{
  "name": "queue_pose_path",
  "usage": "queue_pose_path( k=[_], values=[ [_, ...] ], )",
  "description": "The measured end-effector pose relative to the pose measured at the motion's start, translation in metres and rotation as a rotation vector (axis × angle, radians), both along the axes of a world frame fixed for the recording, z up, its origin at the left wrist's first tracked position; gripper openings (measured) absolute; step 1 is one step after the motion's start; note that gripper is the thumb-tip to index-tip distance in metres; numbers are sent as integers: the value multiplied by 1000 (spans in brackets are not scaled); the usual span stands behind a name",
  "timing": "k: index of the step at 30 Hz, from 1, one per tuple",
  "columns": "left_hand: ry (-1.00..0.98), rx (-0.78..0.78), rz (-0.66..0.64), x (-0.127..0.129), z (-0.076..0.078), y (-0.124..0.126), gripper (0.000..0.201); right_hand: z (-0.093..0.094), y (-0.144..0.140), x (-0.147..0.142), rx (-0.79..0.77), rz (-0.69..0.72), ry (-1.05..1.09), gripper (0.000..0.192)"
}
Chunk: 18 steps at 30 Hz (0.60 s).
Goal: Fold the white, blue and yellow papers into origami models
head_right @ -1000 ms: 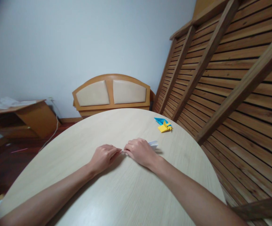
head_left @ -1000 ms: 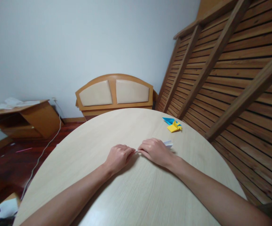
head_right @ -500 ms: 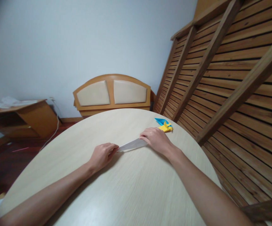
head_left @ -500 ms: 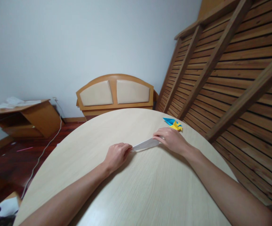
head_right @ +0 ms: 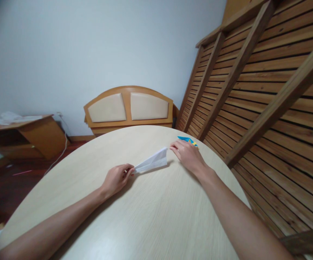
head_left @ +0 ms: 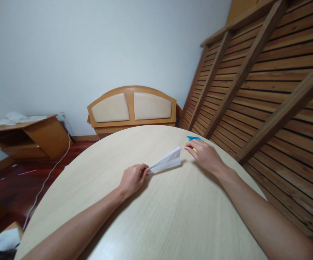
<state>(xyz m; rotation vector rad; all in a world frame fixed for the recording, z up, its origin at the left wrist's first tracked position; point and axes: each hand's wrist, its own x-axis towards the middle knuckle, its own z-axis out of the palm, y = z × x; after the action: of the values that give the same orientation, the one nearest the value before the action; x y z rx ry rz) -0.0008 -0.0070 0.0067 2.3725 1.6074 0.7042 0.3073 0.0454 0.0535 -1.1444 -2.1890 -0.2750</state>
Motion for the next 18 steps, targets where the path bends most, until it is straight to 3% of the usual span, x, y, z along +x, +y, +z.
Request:
queue_pose_path(
  k=[3,6,10,14,18],
  values=[
    [-33,-44,27,-1,1,0,28,2,-3,-4,76,-16,48,18],
    [-23,-36,12,0,0,0,29,0,-14,-24,92,108,-36,16],
    [44,49,-59,3,-4,-3,29,-7,-34,-61,7,288,-202,30],
    [67,124,-142,4,-9,-3,28,-14,-42,-79,-93,297,-273,15],
    [45,97,-147,4,-10,-2,24,-18,-38,-76,-201,298,-281,16]
  ],
)
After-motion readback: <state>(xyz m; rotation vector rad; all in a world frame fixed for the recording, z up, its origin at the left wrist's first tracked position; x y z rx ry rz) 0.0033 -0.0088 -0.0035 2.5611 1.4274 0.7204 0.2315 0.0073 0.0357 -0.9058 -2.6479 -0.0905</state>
